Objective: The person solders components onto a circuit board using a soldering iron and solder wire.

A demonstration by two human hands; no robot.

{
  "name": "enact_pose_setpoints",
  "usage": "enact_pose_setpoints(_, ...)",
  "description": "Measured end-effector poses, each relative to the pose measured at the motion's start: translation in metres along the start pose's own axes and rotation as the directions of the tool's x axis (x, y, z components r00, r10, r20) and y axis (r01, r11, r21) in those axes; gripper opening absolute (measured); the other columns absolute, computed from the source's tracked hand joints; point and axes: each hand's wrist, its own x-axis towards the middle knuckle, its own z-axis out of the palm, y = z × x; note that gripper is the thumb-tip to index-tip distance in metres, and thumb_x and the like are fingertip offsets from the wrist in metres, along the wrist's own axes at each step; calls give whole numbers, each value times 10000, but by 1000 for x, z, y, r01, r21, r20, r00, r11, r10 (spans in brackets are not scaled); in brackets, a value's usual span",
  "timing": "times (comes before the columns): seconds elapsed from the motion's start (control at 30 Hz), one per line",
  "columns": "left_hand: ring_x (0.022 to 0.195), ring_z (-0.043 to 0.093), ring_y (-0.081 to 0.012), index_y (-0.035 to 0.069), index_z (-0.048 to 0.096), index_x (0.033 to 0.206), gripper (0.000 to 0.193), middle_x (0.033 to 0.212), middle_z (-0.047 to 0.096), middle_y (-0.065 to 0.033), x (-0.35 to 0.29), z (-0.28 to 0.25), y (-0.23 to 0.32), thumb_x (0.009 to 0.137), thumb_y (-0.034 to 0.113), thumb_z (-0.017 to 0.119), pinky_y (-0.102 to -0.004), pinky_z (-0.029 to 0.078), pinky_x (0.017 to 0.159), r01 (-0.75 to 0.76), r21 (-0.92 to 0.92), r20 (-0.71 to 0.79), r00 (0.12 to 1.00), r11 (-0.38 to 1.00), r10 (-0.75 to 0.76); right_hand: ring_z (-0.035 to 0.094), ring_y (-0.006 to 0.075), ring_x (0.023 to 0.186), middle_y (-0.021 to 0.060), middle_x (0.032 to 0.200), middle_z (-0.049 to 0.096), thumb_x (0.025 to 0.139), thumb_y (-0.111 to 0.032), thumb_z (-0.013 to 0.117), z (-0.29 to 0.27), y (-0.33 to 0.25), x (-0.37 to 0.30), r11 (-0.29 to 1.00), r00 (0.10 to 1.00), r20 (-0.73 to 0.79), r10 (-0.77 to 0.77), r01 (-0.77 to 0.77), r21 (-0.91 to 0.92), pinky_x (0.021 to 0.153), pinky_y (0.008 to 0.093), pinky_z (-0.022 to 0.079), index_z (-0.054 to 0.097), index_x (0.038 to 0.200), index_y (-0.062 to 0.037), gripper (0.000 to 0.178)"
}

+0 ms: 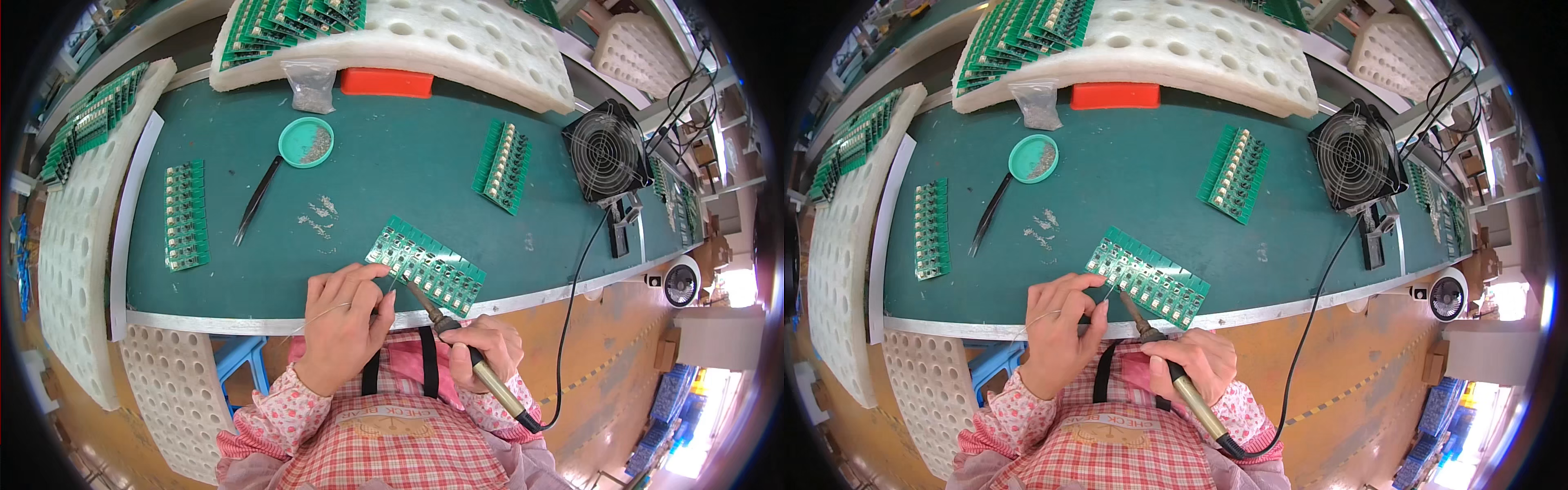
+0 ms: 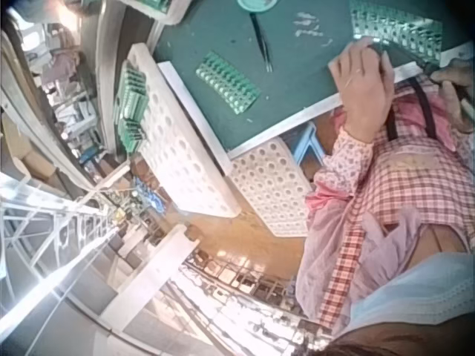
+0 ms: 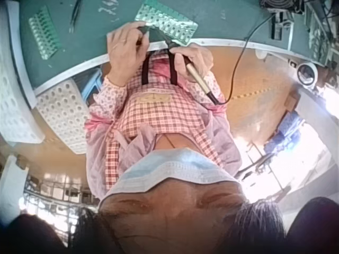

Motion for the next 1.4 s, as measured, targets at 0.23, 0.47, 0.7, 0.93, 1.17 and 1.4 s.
enact_pose_setpoints(0.23, 1009, 651, -276, 67, 556, 816, 180, 1112, 687, -60, 0, 1, 0, 817, 71, 736, -403, 416, 848, -3, 23, 4, 1000, 1000, 3, 555, 180, 471, 39, 611, 606, 823, -62, 734, 5, -2, 8, 1000, 999, 35, 13, -12, -23, 442, 307, 429, 700, 926, -43, 110)
enact_pose_setpoints(0.47, 1001, 644, -283, 70, 552, 818, 186, 1115, 680, -51, -1, 2, 2, 807, 49, 736, -404, 408, 844, 7, 25, -1, 1000, 1000, -7, 566, 192, 477, 46, 642, 626, 800, -47, 736, 3, -7, 11, 998, 995, 100, 14, -7, -67, 448, 311, 446, 696, 931, -56, 136)
enact_pose_setpoints(0.7, 992, 647, -290, 69, 549, 818, 184, 1110, 685, -56, 0, 3, 0, 808, 46, 732, -410, 416, 846, 6, 9, -3, 1000, 1000, -6, 568, 191, 480, 52, 649, 639, 788, -35, 739, 2, -8, 14, 998, 995, 91, 26, -21, -60, 448, 303, 446, 692, 924, -58, 145)
enact_pose_setpoints(0.93, 995, 651, -294, 72, 552, 812, 180, 1110, 694, -63, 2, -3, -2, 816, 56, 731, -418, 421, 849, -7, 1, -1, 1000, 1000, 7, 574, 208, 496, 75, 678, 656, 818, -37, 707, -7, 5, 8, 993, 994, -60, 94, -98, -71, 466, 313, 455, 687, 973, -37, 156)
enact_pose_setpoints(1.17, 1007, 655, -272, 98, 555, 823, 203, 1099, 707, -48, -4, -3, 0, 826, 120, 757, -411, 419, 842, -14, -34, 18, 1000, 999, 15, 603, 382, 1048, 191, 1110, 621, 720, -364, 866, -19, 21, -9, 859, 980, 135, 147, -59, -509, 965, 520, 464, 577, 1271, -36, 703)
enact_pose_setpoints(1.4, 981, 649, -281, 93, 564, 827, 196, 1091, 709, -61, -1, 9, 5, 818, 113, 759, -413, 425, 840, -18, -36, 7, 1000, 999, 19, 620, 326, 953, 150, 1039, 644, 705, -264, 880, -37, 19, -19, 844, 985, 61, 160, -105, -525, 929, 486, 485, 607, 1236, -50, 635)
